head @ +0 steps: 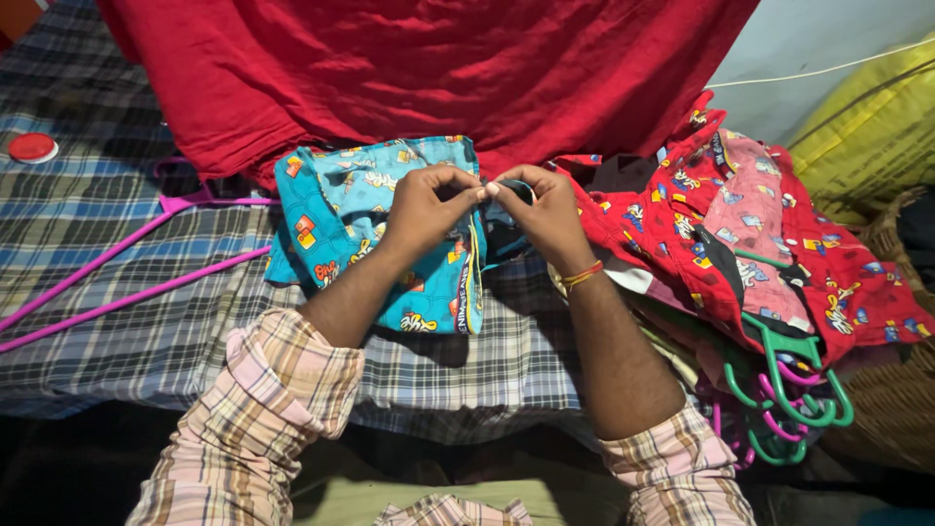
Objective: The person buttons up three children's shirts one by one. They first handle a blue patterned shirt, then a red patterned shirt, and finally a pink shirt, fastening each button from top to bottom while the shirts are on hangers.
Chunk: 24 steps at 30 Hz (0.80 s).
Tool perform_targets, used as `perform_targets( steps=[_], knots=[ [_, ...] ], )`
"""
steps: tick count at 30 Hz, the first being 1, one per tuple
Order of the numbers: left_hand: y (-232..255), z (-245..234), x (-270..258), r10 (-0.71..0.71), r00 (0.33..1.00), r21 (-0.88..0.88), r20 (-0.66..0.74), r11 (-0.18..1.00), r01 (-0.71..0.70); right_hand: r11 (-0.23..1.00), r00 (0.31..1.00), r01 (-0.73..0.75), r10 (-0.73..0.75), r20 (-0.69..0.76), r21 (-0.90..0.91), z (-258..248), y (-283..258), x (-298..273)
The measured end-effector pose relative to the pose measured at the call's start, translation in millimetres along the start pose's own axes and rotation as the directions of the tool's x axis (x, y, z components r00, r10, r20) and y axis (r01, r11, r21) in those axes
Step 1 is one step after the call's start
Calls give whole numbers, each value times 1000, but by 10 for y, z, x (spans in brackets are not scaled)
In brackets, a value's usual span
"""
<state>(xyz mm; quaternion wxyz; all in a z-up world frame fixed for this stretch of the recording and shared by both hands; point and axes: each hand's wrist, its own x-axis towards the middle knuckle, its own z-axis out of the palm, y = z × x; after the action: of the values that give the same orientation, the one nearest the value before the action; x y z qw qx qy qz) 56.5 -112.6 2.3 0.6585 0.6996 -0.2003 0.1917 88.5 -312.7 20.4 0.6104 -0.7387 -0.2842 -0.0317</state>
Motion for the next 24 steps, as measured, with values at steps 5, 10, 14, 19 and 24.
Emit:
perform_targets(
  steps=[5, 10, 14, 19, 24],
  knots=[
    [-148, -34, 62, -126, 984, -157, 129, 977, 146, 989, 997, -70, 71, -6, 133, -11, 22, 37],
    [-108, -45, 18, -195, 958, -360, 209, 896, 261, 982, 999, -52, 51, 8, 179, 1, 48, -5],
    [-10, -79, 2, -275, 931, -407, 238, 843, 353, 985, 998, -59, 58, 11, 161, 9, -18, 2],
    [-27, -22, 10, -290, 940, -360, 180, 870, 337, 997, 996, 78, -77, 36, -22, 27, -139, -22],
    [6, -48, 21, -326, 926, -411, 188, 831, 376, 1000, 999, -1, 2, 45, -31, 17, -176, -35]
  ],
)
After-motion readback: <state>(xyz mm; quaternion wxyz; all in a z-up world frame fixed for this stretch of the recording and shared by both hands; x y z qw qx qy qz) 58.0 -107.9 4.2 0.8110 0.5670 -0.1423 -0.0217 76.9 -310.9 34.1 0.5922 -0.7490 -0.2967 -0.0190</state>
